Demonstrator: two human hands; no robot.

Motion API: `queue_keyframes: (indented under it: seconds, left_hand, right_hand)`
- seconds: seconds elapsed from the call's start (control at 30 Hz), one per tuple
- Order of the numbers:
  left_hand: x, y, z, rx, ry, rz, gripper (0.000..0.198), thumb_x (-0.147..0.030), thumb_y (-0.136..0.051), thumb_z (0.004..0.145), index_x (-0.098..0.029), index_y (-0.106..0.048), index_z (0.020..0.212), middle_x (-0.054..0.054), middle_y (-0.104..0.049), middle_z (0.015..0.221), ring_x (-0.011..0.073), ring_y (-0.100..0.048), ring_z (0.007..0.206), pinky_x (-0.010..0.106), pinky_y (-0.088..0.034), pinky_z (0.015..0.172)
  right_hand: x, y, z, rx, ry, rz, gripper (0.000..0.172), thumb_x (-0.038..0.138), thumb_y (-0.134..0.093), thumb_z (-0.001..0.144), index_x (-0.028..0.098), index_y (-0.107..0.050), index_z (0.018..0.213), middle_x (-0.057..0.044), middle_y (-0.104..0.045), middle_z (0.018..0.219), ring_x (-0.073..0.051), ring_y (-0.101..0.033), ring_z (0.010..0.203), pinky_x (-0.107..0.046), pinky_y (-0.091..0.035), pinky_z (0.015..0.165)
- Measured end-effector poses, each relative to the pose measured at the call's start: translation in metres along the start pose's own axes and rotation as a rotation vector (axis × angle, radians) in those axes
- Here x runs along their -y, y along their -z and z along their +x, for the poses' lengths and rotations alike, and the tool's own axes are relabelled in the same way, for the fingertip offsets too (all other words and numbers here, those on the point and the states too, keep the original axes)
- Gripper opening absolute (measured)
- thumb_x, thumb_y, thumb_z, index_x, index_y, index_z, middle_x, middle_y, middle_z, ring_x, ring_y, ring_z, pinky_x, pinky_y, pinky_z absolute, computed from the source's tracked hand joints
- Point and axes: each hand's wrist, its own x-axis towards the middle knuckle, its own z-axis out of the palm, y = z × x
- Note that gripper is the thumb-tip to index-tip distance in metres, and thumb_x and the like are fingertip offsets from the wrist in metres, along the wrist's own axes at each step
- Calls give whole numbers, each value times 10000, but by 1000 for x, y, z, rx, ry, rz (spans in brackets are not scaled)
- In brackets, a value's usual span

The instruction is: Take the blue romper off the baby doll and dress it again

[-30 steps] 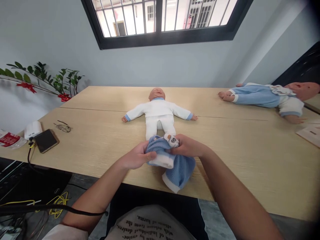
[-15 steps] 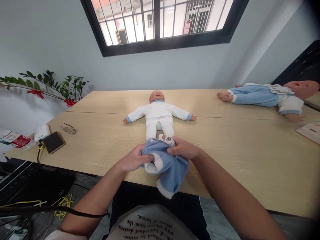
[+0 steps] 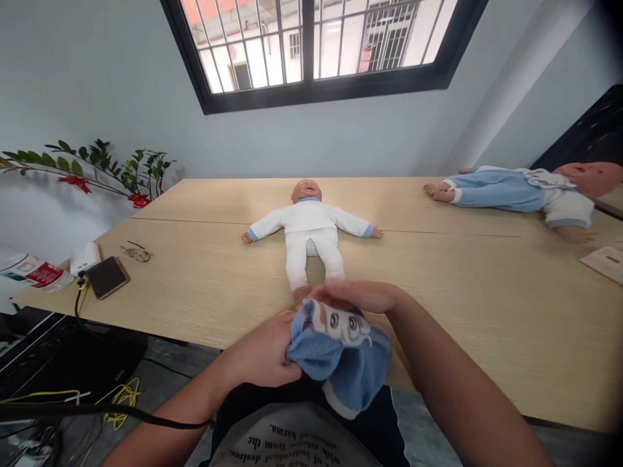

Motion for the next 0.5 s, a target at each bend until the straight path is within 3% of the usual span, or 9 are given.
queue_keyframes:
  seconds: [0.07,0.13,0.2,0.33,0.4,0.5]
  left_hand:
    - [1,-8,0,19,-93,259,266,-225,-686,808,-227,-670,1073,66,-712,1172,290,-594,1186,454,-448,1117]
    - [10,-17,-1,37,-192,455,122,-293,-665,887,-215,-678,980,60,-740,1033,287,-614,1121,462,-462,1091]
    - [21,-22,-4,24,-281,583,158,-352,-645,934,-201,-673,897,54,-739,930,277,-625,1054,459,-476,1063]
    - [28,-25,-12,-33,-363,697,172,-345,-646,945,-195,-673,864,48,-734,912,265,-611,1072,440,-471,1072]
    - [28,-25,-16,-54,-361,711,155,-328,-644,950,-191,-672,883,51,-733,945,259,-602,1101,434,-461,1098]
    - [27,-23,-23,-89,-322,684,125,-305,-638,953,-185,-662,927,58,-723,964,261,-599,1111,444,-454,1112]
  right_hand:
    - [2,-1,11,-269,-67,-52,698,742,-294,999,189,-659,1219,-64,-729,871,-149,-616,598,-259,-464,525]
    - [0,-6,31,-564,-152,-254,639,704,-375,994,179,-628,1258,-76,-719,812,-172,-595,549,-293,-461,524]
    - [-4,-13,53,-755,-225,-503,690,671,-544,935,131,-571,1364,-123,-725,838,-243,-651,661,-358,-506,636]
    - [-20,-23,82,-762,-218,-680,1046,550,-823,753,37,-366,1541,-161,-728,831,-353,-697,848,-412,-509,774]
    - [-25,-20,84,-751,-184,-605,1022,477,-865,715,61,-396,1521,-137,-724,833,-338,-702,844,-376,-509,758]
    - [-22,-13,78,-743,-81,-333,821,459,-850,723,127,-536,1404,-113,-719,979,-294,-692,912,-325,-514,760]
